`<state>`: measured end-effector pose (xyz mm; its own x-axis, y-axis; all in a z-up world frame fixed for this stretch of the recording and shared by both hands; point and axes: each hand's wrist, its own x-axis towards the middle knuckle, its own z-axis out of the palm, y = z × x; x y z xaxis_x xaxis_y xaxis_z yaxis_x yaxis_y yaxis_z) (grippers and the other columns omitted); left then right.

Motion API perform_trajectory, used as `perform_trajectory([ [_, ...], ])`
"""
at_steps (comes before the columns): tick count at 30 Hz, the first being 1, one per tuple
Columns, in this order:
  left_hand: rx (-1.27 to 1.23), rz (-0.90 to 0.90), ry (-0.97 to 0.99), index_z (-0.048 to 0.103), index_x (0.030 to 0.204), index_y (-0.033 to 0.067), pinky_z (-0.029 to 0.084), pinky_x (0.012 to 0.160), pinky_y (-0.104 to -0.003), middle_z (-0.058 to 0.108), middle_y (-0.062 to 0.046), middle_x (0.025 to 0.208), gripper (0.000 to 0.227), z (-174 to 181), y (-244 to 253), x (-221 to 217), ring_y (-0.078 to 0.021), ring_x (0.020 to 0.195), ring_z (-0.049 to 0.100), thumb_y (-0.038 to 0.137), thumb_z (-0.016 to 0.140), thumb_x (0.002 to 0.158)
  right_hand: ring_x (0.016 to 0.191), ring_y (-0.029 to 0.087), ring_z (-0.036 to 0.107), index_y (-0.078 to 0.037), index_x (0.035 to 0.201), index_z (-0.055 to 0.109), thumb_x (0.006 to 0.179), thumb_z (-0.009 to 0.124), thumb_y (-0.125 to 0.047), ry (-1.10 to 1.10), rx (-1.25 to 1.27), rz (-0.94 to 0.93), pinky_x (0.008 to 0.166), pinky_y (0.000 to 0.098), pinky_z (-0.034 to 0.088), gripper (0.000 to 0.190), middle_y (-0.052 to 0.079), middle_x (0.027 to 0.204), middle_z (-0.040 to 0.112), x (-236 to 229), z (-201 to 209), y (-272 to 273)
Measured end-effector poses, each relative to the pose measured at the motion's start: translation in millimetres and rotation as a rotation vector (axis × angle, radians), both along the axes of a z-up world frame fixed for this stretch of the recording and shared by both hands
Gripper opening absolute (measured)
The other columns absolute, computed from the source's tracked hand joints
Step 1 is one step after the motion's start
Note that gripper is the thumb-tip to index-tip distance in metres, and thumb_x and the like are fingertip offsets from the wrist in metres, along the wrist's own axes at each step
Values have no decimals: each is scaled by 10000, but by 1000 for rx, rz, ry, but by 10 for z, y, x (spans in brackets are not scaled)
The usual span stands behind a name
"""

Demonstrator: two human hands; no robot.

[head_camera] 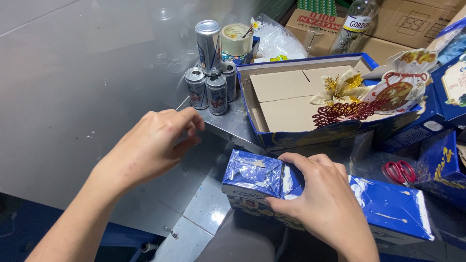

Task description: The person wraps a rectangular box with blue patterned paper on a metal table. They fold the paper edges and smooth the surface by hand to secure the wrapping around the box.

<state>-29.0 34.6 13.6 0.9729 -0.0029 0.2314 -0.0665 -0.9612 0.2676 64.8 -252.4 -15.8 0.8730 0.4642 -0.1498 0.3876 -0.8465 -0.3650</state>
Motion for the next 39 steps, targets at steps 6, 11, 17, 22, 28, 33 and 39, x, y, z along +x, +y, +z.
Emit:
perform_trajectory([
  [6, -239, -302, -11, 550, 1036, 124, 498, 682, -380, 687, -41, 937, 130, 37, -346, 82, -228, 800, 655, 78, 635, 948, 1252, 186, 548, -372, 1328, 659, 522, 949, -547, -64, 47, 36, 1082, 370, 367, 874, -15, 1155, 729, 9, -66, -17],
  [11, -243, -287, 59, 525, 973, 150, 514, 708, -371, 726, 3, 910, 222, -24, -451, 136, -214, 867, 688, 37, 675, 854, 1216, 200, 567, -382, 1318, 663, 517, 950, -559, -87, 39, 41, 1054, 372, 384, 869, -2, 1115, 723, 17, -86, -31],
  [17, -233, -218, 144, 479, 946, 153, 468, 695, -387, 678, -27, 880, 192, -61, -482, 128, -246, 844, 637, 49, 629, 886, 1223, 208, 559, -386, 1325, 659, 530, 956, -557, -70, 24, 53, 1058, 389, 380, 866, -5, 1123, 717, -15, -75, -5],
  [22, -301, -210, 286, 439, 935, 158, 435, 717, -368, 603, -36, 893, 166, -88, -502, 108, -244, 844, 551, 68, 576, 961, 1218, 204, 552, -402, 1315, 660, 540, 962, -559, -44, 6, 46, 1065, 386, 373, 846, -7, 1124, 707, -20, -57, -15],
  [28, -303, -138, 101, 478, 1003, 145, 459, 729, -377, 659, 3, 969, 212, -88, -543, 68, -226, 897, 614, 101, 670, 922, 1233, 210, 546, -379, 1339, 650, 534, 952, -547, -45, 30, 49, 1064, 393, 375, 876, 3, 1147, 713, -7, -68, -17],
  [33, -275, -175, 158, 457, 958, 143, 448, 677, -372, 603, -20, 882, 253, -48, -527, 105, -233, 804, 602, 29, 672, 888, 1209, 257, 546, -426, 1325, 643, 563, 945, -559, -9, -35, 23, 1073, 393, 379, 831, 28, 1129, 678, -45, 34, 33],
  [39, -197, -188, 272, 455, 954, 150, 466, 658, -415, 741, -7, 845, 152, -23, -521, 289, -280, 783, 667, 70, 579, 917, 1201, 193, 541, -413, 1305, 645, 568, 927, -549, -45, -19, 54, 1053, 368, 366, 801, 0, 1057, 709, -63, 6, 22],
])
